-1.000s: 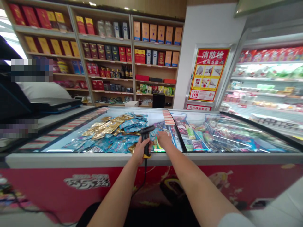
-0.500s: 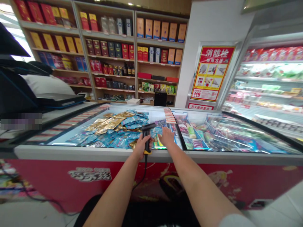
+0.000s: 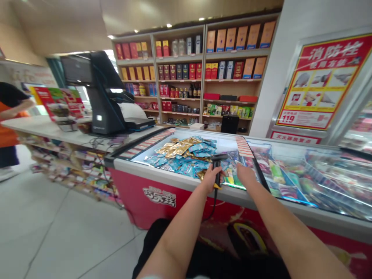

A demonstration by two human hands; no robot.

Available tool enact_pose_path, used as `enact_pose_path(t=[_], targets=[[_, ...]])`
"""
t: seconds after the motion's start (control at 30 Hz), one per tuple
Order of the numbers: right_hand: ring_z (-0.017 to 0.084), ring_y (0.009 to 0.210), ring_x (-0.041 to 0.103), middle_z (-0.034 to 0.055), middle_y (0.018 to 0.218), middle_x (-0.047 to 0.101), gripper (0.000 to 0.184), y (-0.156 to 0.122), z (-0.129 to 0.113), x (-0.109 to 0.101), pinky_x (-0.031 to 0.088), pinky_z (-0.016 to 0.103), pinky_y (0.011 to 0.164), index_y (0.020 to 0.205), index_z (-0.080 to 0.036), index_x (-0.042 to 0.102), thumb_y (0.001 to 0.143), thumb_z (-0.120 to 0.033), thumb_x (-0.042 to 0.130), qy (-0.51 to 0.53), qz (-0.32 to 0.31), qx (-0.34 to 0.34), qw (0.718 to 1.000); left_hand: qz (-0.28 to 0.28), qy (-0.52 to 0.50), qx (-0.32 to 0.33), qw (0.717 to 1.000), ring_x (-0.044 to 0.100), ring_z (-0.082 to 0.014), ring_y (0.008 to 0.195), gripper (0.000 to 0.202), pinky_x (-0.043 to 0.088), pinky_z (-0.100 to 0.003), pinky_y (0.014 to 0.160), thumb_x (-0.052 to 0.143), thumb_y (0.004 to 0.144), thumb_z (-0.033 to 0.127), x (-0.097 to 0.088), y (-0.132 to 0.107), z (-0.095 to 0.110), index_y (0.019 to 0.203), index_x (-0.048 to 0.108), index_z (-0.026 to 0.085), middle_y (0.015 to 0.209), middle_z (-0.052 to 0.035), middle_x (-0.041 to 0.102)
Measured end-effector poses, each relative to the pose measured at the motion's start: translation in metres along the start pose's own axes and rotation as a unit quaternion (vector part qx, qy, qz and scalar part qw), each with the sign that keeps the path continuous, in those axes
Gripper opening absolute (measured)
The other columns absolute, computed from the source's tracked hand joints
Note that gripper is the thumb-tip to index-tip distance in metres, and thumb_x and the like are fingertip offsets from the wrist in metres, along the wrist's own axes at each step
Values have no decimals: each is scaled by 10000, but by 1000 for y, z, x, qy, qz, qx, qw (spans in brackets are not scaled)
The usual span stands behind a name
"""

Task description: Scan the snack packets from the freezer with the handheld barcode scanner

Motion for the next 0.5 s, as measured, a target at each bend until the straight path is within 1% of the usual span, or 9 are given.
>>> enact_pose_path(t=[0.07,0.13,0.2,0.3,0.37,0.43,0.47,0.5], targets=[[283,942,675,213,959,689,460,-3,7,1,477,378,792,1311,-126,517,915,-89,287,-11,4,-5,1000,-1,-1,-1,1000,458,-76,435,360,339,-201,428,708,697,392,0,0,-1,883,460,209,641,11,599],[283,947,671,206,981,691,499,-7,14,5,479,385,803,1350,-137,497,903,-73,283,4,20,-4,1000,-3,-2,-2,1000,460,-78,436,354,341,-202,428,710,696,390,0,1,-2,871,463,208,645,6,605],[273,994,656,197,1042,686,488,-9,21,10,476,386,849,1323,-143,542,915,-96,277,47,41,-2,998,-5,-1,-7,1000,456,-76,431,354,333,-203,418,717,690,402,-1,2,-2,852,474,203,647,2,606],[237,1165,572,158,1214,632,466,-8,31,11,430,350,979,1233,-150,634,905,-103,306,119,93,-9,988,-14,1,-22,1000,442,-71,413,378,305,-207,390,723,681,462,0,3,-1,826,513,183,656,-14,612],[221,1215,534,138,1272,594,472,-8,40,6,404,326,1023,1207,-153,659,869,-83,337,158,139,20,977,-22,-2,-32,999,439,-69,409,402,298,-208,382,726,671,499,0,2,1,805,539,169,655,-22,615],[219,1159,570,136,1223,616,486,-11,51,0,424,314,1006,1211,-158,663,847,-85,349,203,170,83,961,-26,-11,-40,999,437,-62,412,413,303,-201,384,738,660,507,1,1,3,781,552,159,652,-22,616],[214,1128,589,119,1195,638,499,-12,54,-1,438,309,986,1210,-169,664,837,-82,345,231,166,103,953,-33,-9,-49,998,441,-61,414,415,305,-199,383,739,662,510,1,1,3,778,561,153,662,-27,621],[209,1123,594,94,1187,655,501,-12,56,-2,442,303,978,1196,-180,672,836,-86,337,260,154,116,946,-34,-15,-43,998,452,-60,424,407,312,-195,384,739,667,500,0,1,5,789,569,151,696,-34,637]])
Point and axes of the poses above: each hand's wrist, its own y-axis towards the middle knuckle, its own x-axis out of the palm, z = x × y, the point moved 5 cm from there along y, towards the middle knuckle
